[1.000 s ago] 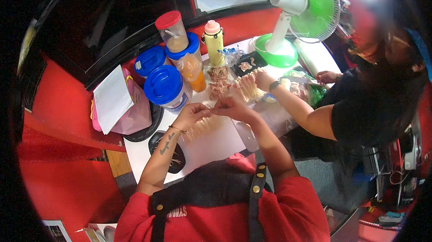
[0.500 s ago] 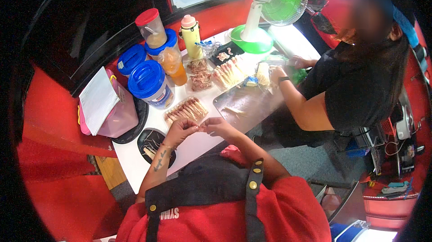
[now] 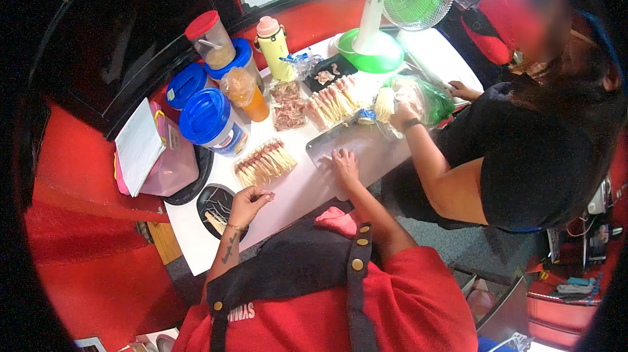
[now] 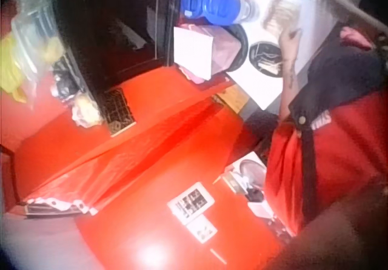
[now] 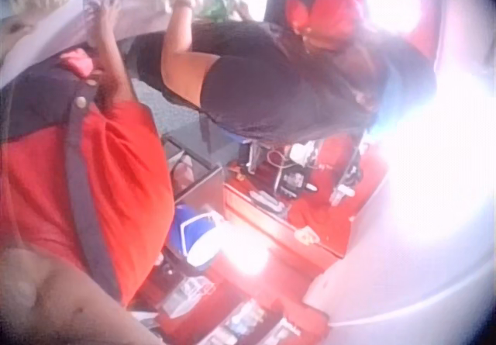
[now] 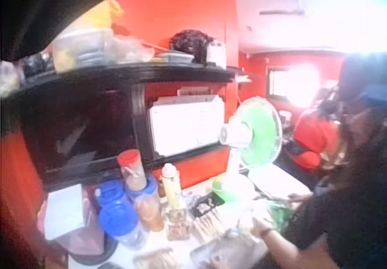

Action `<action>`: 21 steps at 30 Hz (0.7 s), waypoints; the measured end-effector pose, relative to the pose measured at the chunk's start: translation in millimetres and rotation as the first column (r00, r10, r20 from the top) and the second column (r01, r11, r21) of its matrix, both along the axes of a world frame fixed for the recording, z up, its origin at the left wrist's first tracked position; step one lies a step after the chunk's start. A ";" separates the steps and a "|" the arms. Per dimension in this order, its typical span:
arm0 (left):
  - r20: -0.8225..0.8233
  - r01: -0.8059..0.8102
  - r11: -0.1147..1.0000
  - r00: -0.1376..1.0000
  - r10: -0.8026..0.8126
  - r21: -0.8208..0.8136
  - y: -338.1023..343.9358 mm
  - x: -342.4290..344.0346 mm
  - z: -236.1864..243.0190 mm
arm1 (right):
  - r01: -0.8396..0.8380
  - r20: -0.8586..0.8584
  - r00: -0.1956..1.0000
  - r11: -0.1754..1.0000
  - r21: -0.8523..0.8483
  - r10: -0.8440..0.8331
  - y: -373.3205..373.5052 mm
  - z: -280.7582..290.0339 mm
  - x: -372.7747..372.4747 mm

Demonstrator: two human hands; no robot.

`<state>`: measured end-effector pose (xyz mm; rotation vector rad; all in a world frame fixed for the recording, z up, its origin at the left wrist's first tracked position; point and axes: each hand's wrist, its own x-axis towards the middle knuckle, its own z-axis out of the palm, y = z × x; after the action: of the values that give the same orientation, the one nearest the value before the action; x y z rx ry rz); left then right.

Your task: The person wraps bundles of thin strips with a long thin item, placing them onto a black tray.

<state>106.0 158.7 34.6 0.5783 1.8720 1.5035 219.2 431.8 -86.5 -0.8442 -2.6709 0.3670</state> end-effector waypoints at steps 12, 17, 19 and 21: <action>-0.018 -0.029 0.996 0.999 0.028 -0.082 27.5 -0.4 -6.1 | -0.104 -0.041 0.993 0.993 0.060 0.106 20.4 -21.6 -10.5; 0.002 0.048 0.992 0.999 -0.048 -0.120 49.0 0.0 -15.8 | -0.227 0.112 0.971 0.960 0.165 0.210 14.4 -20.9 -11.2; 0.002 0.120 0.988 0.993 -0.120 -0.094 61.9 -2.5 -27.7 | -0.206 0.110 0.976 0.956 0.207 0.187 17.1 -19.0 -12.0; -0.011 0.164 0.980 0.986 -0.166 -0.114 79.2 -5.4 -32.7 | -0.155 0.050 0.987 0.979 0.129 0.150 22.6 -14.7 -15.8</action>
<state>100.7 237.9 1.9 0.6804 1.8619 1.2806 203.4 454.3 -101.2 -0.6154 -2.7699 0.2058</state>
